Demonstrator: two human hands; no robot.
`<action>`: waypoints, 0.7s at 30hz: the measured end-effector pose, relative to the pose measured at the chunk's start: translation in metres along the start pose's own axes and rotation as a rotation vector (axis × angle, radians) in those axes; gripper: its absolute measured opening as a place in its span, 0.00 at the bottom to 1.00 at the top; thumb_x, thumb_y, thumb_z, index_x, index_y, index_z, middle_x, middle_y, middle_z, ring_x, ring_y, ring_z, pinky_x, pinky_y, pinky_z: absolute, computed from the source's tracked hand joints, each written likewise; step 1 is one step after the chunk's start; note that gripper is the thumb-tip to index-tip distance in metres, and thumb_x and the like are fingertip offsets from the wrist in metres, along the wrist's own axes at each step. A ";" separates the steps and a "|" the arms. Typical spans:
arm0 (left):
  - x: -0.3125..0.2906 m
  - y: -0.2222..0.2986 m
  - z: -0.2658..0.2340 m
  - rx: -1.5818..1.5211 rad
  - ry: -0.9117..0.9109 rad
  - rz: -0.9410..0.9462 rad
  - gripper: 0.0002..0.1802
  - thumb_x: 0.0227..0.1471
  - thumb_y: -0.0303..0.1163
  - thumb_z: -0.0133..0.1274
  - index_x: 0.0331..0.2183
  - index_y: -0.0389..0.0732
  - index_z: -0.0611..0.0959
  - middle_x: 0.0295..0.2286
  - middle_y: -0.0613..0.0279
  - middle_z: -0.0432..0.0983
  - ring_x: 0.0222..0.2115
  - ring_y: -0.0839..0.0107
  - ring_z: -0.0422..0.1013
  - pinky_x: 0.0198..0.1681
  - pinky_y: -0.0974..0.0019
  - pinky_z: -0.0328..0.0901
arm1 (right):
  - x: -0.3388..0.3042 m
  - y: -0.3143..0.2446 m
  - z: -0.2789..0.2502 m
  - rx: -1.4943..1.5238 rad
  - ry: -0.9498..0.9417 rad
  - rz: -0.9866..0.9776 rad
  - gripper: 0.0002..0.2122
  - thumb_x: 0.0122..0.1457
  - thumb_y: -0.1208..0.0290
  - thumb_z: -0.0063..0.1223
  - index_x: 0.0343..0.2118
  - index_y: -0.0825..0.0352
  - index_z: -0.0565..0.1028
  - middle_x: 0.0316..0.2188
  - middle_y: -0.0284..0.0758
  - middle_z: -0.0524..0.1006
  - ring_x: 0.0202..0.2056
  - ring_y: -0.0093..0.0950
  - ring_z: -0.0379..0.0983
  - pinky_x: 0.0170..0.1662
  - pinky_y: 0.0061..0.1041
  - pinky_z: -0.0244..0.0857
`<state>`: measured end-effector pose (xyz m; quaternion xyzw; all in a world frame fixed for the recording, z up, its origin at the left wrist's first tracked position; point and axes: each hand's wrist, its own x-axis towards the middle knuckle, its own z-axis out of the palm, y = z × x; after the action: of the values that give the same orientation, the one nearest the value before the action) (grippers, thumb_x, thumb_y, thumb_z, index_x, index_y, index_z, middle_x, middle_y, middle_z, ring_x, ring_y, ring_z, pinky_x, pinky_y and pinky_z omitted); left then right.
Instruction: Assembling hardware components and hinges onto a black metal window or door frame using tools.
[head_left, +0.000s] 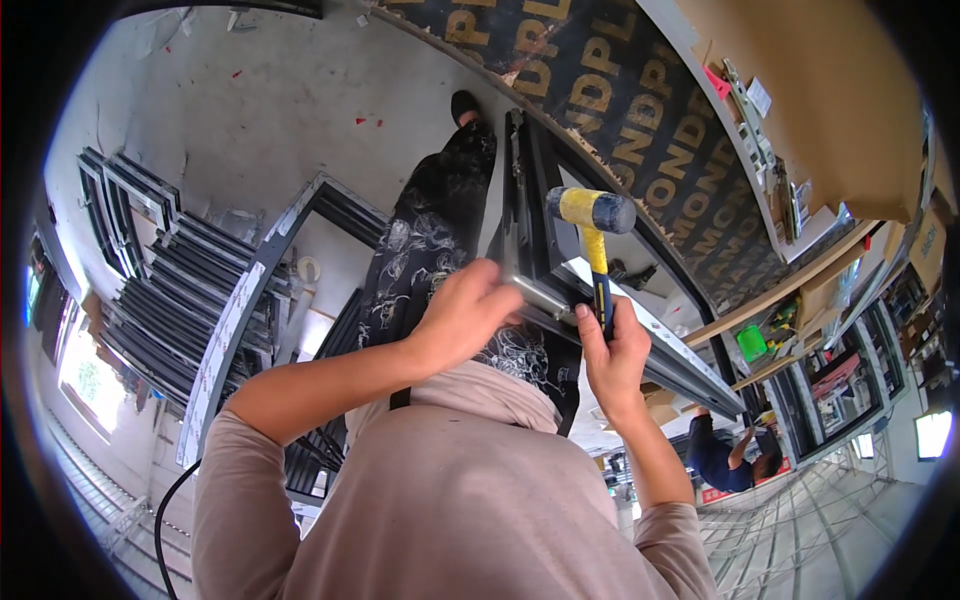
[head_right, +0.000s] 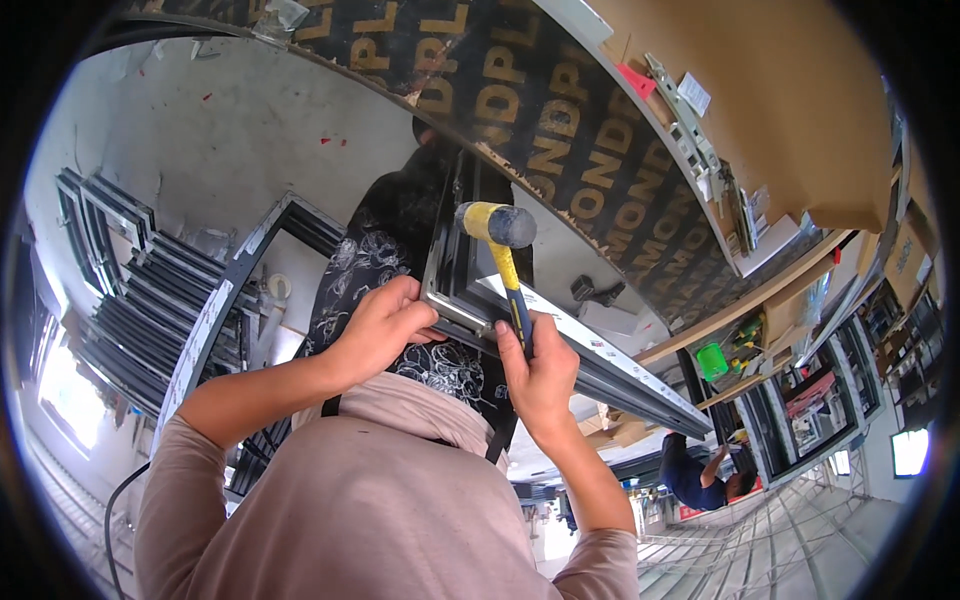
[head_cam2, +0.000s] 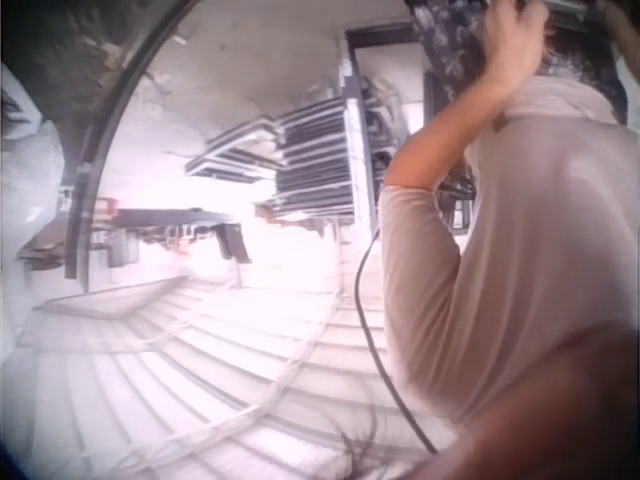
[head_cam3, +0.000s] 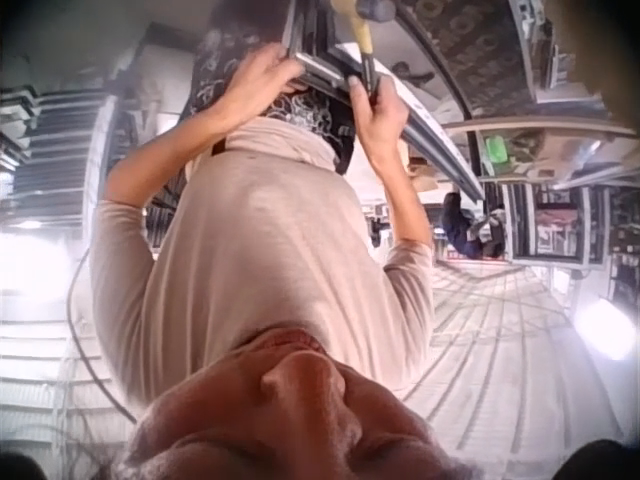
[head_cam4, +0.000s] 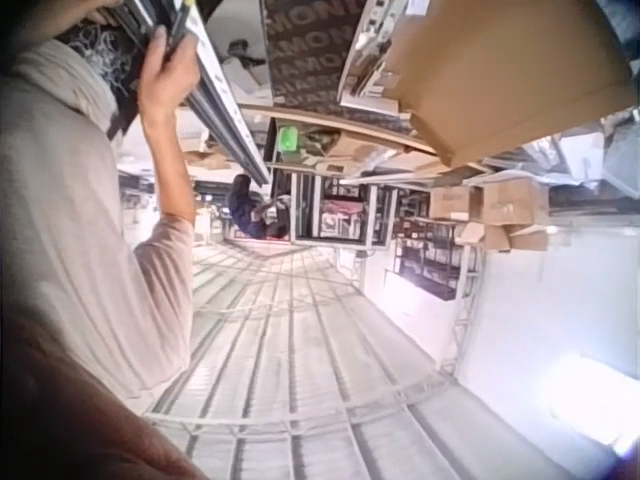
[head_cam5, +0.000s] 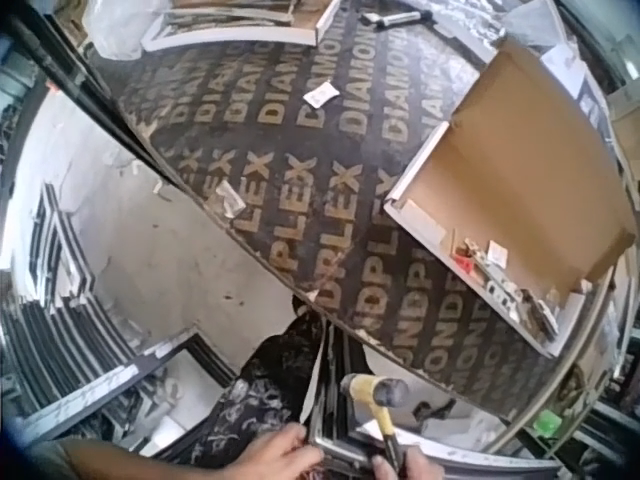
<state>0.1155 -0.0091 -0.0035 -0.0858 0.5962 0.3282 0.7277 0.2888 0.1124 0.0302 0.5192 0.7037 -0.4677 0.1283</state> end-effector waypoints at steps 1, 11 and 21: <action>-0.001 0.006 -0.001 -0.009 -0.028 -0.044 0.14 0.57 0.30 0.48 0.40 0.28 0.72 0.34 0.56 0.76 0.36 0.68 0.77 0.41 0.67 0.73 | 0.000 0.002 0.001 -0.008 0.023 -0.018 0.10 0.58 0.67 0.61 0.34 0.68 0.74 0.16 0.37 0.69 0.16 0.29 0.62 0.23 0.25 0.61; 0.004 0.018 -0.040 -0.051 -0.081 -0.141 0.17 0.61 0.36 0.43 0.47 0.36 0.74 0.43 0.57 0.75 0.45 0.68 0.72 0.49 0.64 0.68 | -0.009 0.019 -0.005 -0.092 0.207 -0.142 0.09 0.51 0.74 0.63 0.33 0.69 0.75 0.21 0.39 0.71 0.22 0.36 0.68 0.27 0.32 0.62; 0.033 -0.004 -0.037 0.294 0.051 0.349 0.18 0.62 0.31 0.47 0.51 0.34 0.76 0.50 0.59 0.68 0.51 0.72 0.67 0.54 0.70 0.62 | 0.006 0.039 -0.014 -0.022 0.186 -0.035 0.10 0.54 0.72 0.61 0.36 0.72 0.75 0.39 0.45 0.76 0.37 0.39 0.72 0.43 0.31 0.66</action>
<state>0.0905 -0.0184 -0.0454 0.1174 0.6616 0.3563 0.6493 0.3235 0.1279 0.0127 0.5465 0.7267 -0.4119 0.0601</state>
